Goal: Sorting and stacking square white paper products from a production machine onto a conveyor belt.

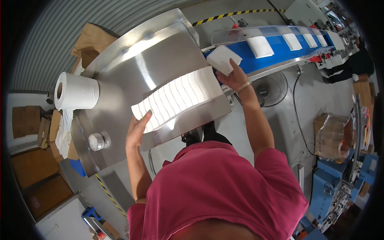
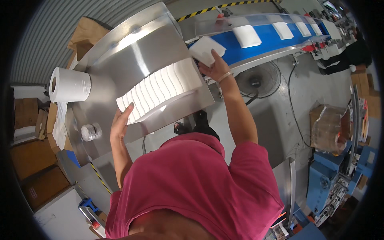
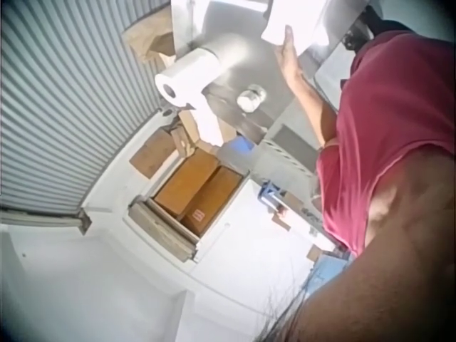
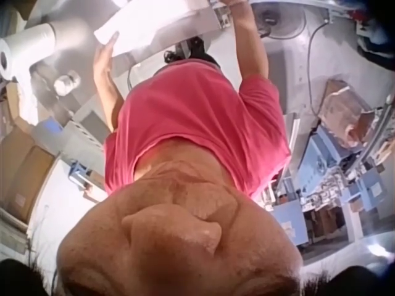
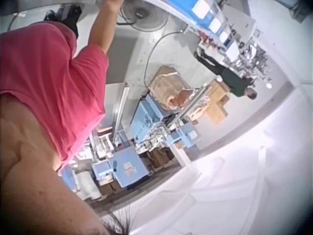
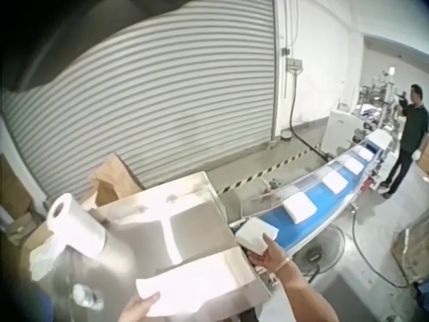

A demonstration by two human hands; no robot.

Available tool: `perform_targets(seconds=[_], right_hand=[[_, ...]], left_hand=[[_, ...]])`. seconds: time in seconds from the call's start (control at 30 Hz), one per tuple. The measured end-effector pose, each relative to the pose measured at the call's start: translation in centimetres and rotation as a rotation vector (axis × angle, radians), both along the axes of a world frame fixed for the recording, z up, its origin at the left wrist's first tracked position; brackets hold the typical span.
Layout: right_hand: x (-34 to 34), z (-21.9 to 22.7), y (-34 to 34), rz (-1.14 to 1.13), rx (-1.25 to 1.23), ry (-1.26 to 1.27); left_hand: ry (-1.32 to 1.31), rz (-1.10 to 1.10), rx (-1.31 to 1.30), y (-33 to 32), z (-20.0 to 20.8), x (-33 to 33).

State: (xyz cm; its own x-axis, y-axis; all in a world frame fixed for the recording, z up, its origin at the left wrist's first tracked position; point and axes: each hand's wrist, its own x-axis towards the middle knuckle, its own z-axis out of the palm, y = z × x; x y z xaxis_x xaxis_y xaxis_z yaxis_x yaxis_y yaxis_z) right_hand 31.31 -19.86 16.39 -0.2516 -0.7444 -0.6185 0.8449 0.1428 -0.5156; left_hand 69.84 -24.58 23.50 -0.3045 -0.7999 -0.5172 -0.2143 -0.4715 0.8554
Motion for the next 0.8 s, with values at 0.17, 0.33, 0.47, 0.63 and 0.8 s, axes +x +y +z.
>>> perform_targets(seconds=[0.17,0.33,0.47,0.63,0.8], right_hand=[[6.0,4.3,0.5,0.472,0.011,0.603],[5.5,3.9,-0.1,0.408,0.038,0.417],[4.7,2.4,0.6,0.373,-0.062,0.939],[3.9,6.8,1.2,0.923,0.053,1.357],[2.9,3.0,1.0,0.871,0.161,1.398]], left_hand=[[0.002,-0.003,-0.024,0.1,0.0,-0.2],[-0.007,-0.001,0.001,-0.1,0.3,-0.7],[0.000,-0.010,-0.001,-0.2,0.3,-0.7],[-0.033,0.026,-0.001,0.1,0.3,-0.8],[-0.034,0.026,-0.014,0.2,0.5,-1.3]])
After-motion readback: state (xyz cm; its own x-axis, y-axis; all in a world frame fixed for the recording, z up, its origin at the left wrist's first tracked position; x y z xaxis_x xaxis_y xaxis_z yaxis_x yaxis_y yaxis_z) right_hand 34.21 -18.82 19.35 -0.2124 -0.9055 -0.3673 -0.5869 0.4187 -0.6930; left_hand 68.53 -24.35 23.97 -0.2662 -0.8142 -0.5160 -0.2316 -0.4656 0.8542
